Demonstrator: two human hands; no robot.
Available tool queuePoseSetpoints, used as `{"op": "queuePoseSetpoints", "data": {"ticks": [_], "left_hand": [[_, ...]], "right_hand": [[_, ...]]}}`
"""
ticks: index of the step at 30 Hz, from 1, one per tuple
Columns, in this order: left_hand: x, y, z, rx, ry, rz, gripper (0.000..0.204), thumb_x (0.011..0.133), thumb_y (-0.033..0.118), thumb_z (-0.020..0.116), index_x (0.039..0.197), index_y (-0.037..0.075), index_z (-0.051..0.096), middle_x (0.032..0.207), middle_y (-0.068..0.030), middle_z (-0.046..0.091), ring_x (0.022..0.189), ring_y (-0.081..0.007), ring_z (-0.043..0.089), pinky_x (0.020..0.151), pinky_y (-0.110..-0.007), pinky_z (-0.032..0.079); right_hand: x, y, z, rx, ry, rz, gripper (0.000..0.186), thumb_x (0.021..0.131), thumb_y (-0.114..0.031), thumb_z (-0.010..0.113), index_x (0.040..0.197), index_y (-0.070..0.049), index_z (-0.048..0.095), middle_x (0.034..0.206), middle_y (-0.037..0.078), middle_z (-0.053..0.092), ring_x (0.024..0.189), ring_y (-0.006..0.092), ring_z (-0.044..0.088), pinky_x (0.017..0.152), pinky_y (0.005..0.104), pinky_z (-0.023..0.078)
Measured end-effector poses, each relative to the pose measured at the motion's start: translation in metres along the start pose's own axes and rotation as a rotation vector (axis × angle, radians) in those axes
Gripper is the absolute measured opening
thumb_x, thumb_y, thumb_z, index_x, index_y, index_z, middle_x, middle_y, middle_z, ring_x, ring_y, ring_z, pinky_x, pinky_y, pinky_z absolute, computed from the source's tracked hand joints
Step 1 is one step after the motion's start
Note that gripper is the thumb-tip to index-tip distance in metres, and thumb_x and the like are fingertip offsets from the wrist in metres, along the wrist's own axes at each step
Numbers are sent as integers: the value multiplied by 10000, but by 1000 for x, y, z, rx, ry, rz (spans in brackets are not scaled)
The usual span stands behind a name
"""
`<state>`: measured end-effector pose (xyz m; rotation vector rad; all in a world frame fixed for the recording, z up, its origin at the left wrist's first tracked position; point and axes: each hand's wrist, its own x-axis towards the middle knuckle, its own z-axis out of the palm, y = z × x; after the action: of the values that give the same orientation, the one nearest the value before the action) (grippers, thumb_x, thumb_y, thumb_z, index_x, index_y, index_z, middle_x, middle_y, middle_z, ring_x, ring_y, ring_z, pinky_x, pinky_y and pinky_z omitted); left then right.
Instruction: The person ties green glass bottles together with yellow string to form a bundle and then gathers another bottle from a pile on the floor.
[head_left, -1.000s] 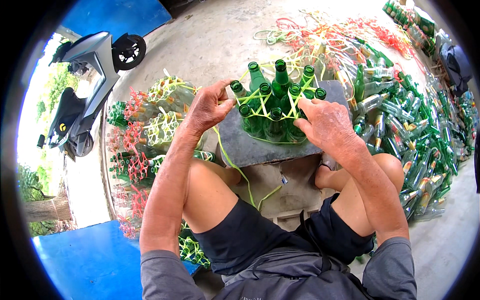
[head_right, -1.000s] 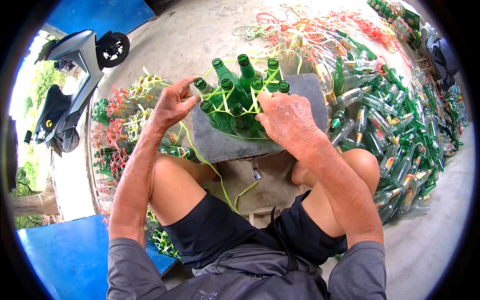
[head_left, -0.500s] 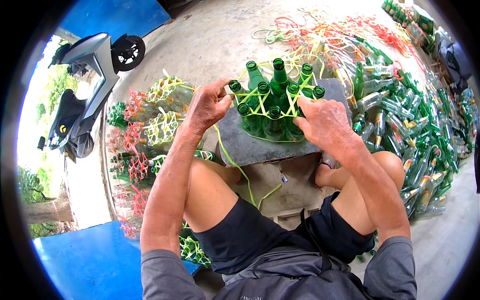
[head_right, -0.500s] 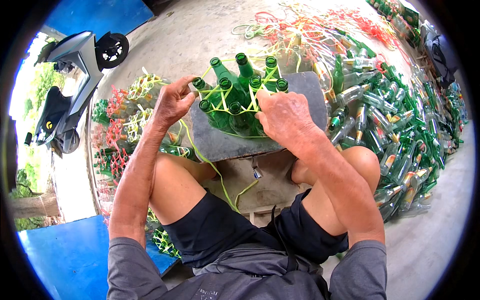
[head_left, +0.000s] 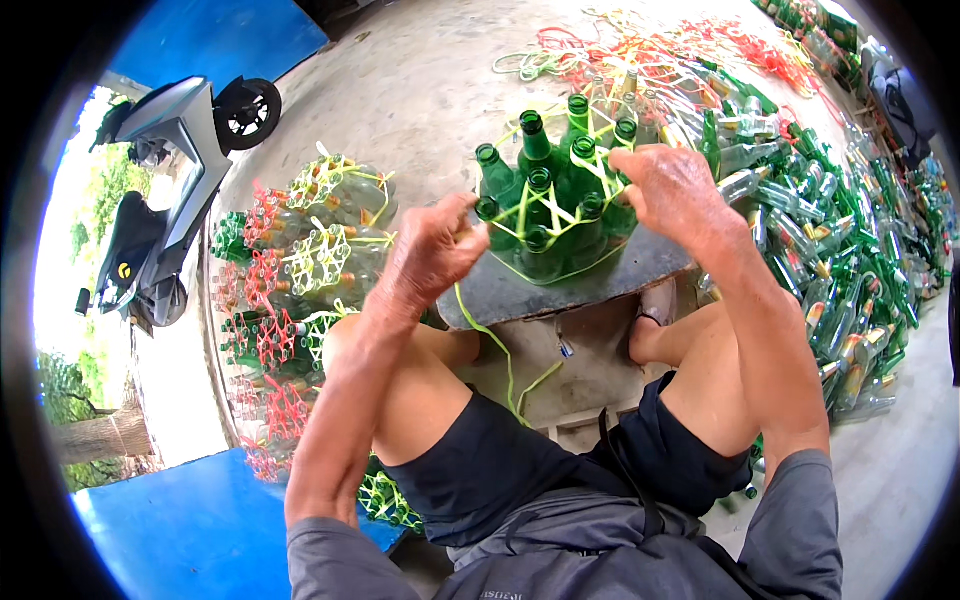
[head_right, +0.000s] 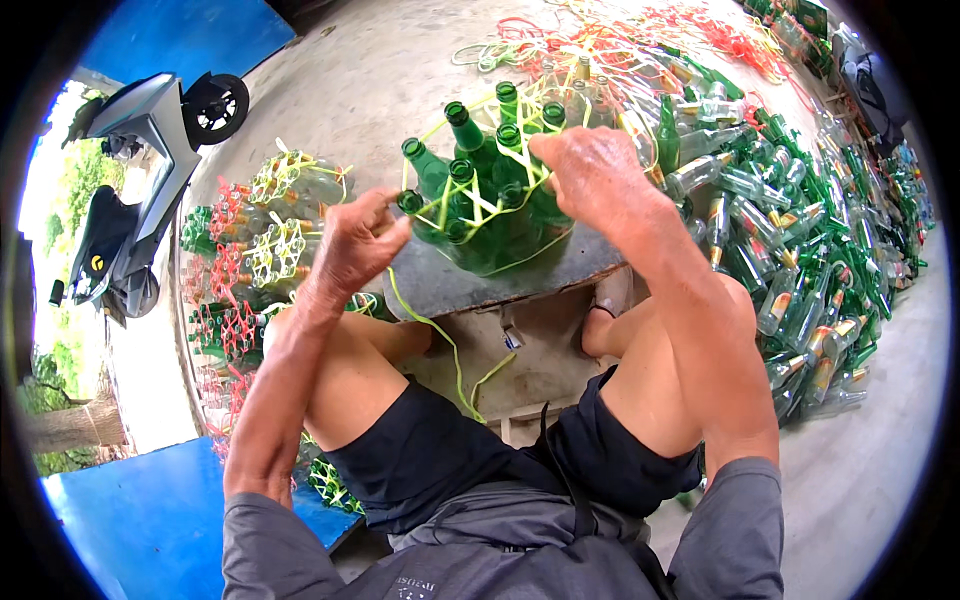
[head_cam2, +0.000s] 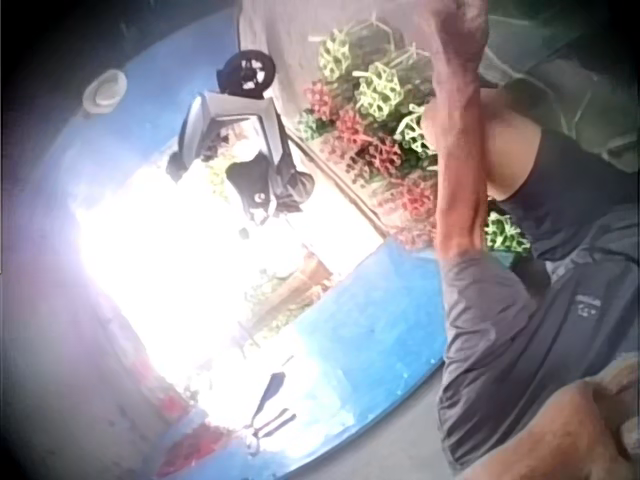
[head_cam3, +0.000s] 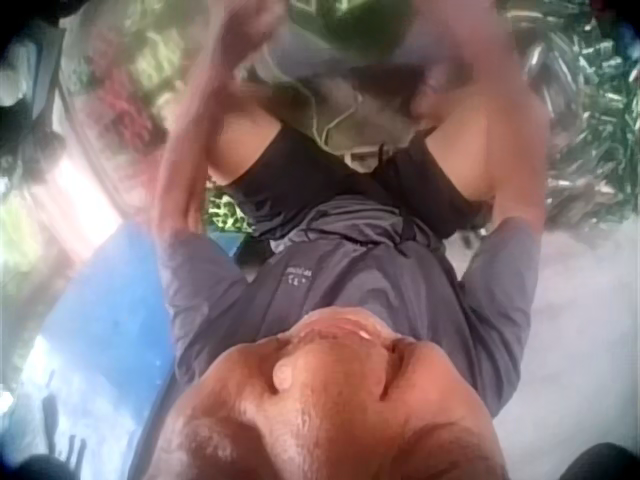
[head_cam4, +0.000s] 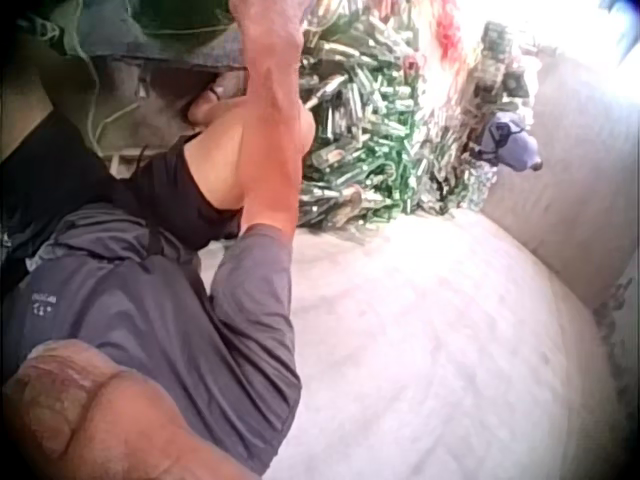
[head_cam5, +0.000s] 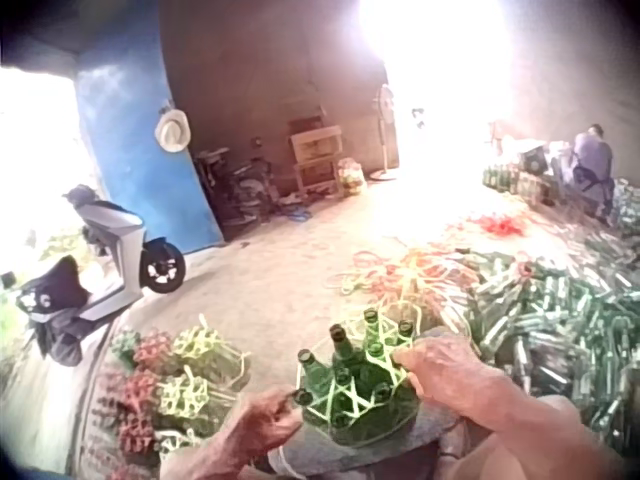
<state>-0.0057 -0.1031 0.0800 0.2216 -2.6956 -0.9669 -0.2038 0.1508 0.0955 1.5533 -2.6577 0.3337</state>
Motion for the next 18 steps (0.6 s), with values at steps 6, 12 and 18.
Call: {"op": "queuePoseSetpoints", "data": {"ticks": [6,12,18], "left_hand": [[-11,30,29,62,22,45,274,874,118,764,1088,-12,650,715,-192,677,669,-392,702,605,-442,545],[-10,33,33,60,53,68,249,875,97,783,1067,-11,667,634,-149,604,553,-283,589,543,-404,474],[-16,37,35,140,91,57,245,886,115,784,1071,-5,677,622,-164,602,521,-289,578,530,-414,463]], "right_hand": [[15,28,3,-8,110,-24,305,828,27,639,1104,-90,697,953,195,727,983,391,723,841,491,558],[-1,20,3,-33,91,90,338,846,12,654,1162,-95,699,1130,183,677,1112,390,678,928,506,546],[-13,-27,-10,94,297,-61,160,956,-198,666,1019,-60,719,1079,168,656,1039,379,687,870,479,572]]}}
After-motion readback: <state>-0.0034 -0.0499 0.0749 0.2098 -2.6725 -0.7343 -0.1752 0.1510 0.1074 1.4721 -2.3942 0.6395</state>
